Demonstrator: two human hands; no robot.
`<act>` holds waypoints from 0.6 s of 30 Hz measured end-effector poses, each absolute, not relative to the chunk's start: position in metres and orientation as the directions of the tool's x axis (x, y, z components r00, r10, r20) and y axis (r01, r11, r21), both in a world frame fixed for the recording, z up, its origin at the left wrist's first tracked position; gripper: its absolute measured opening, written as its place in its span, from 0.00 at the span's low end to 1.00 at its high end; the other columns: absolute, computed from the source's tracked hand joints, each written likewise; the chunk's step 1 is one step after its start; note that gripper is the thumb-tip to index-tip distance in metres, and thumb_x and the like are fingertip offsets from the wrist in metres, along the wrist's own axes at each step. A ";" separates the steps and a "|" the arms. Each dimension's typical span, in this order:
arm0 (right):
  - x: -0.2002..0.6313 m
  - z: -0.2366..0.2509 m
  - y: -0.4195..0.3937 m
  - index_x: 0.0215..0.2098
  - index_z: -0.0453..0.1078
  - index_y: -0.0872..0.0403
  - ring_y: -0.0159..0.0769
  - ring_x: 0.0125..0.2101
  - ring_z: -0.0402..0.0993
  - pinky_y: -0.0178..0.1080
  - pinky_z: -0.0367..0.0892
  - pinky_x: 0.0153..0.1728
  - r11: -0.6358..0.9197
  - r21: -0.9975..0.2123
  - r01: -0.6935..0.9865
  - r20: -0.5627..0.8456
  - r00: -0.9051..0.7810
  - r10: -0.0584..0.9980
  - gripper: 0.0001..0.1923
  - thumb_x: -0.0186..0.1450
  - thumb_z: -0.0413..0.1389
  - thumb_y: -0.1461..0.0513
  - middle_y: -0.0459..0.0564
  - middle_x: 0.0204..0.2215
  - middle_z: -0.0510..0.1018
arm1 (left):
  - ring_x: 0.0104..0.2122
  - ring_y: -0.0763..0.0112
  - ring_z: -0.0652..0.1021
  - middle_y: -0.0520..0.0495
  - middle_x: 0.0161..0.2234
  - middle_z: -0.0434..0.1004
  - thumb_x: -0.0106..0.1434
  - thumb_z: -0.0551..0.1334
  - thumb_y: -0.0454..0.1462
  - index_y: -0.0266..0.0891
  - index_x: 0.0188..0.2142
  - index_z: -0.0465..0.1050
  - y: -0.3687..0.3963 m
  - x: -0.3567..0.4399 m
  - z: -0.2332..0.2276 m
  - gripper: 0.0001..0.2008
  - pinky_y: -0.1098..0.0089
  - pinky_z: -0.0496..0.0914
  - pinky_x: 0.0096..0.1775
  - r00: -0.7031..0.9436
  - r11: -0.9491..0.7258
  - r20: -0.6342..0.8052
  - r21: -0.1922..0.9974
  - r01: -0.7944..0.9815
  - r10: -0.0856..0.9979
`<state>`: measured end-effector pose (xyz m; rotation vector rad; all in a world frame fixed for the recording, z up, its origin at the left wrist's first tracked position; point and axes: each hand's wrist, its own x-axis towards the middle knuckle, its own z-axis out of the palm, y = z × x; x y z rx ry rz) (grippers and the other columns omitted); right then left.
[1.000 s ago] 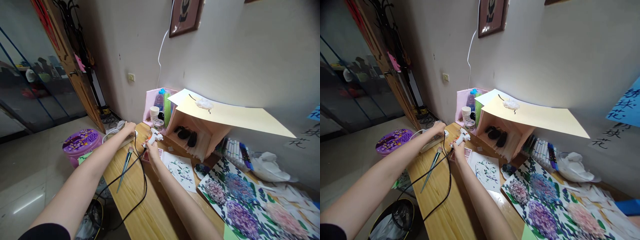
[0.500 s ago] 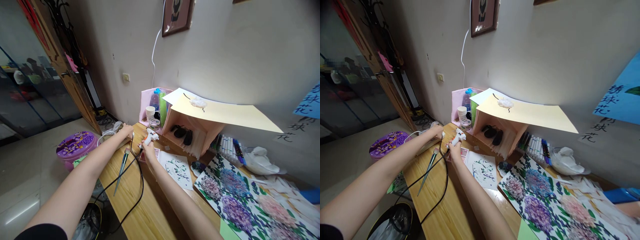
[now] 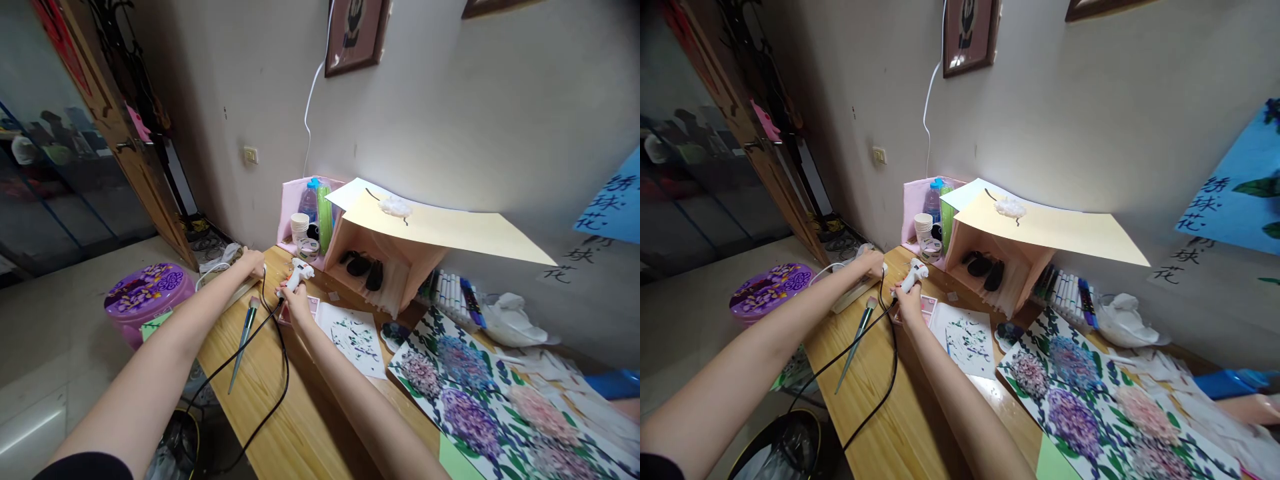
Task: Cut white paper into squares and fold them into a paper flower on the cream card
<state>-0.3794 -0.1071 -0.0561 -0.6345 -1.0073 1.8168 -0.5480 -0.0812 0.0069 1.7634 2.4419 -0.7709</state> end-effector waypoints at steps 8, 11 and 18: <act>-0.379 -0.057 -0.109 0.31 0.58 0.52 0.29 0.27 0.69 0.33 0.66 0.32 -0.261 -0.836 -0.482 -0.042 -0.418 0.908 0.16 0.46 0.57 0.65 0.41 0.28 0.69 | 0.43 0.57 0.73 0.37 0.41 0.74 0.54 0.63 0.40 0.30 0.39 0.72 -0.079 -0.550 0.013 0.16 0.56 0.65 0.47 -0.366 0.254 -0.328 -0.338 0.906 0.871; -0.379 -0.060 -0.109 0.31 0.58 0.52 0.29 0.27 0.69 0.33 0.66 0.33 -0.269 -0.835 -0.479 -0.054 -0.416 0.908 0.16 0.45 0.57 0.66 0.41 0.27 0.69 | 0.43 0.48 0.73 0.28 0.41 0.74 0.46 0.64 0.36 0.26 0.37 0.74 -0.082 -0.546 0.017 0.19 0.57 0.64 0.46 -0.349 0.257 -0.291 -0.310 0.915 0.891; -0.373 -0.058 -0.108 0.32 0.60 0.53 0.31 0.30 0.70 0.34 0.66 0.35 -0.272 -0.831 -0.486 -0.065 -0.401 0.914 0.15 0.46 0.57 0.65 0.42 0.28 0.71 | 0.43 0.48 0.74 0.28 0.40 0.75 0.49 0.58 0.43 0.29 0.38 0.76 -0.087 -0.530 0.041 0.21 0.56 0.64 0.46 -0.342 0.278 -0.281 -0.243 0.929 0.897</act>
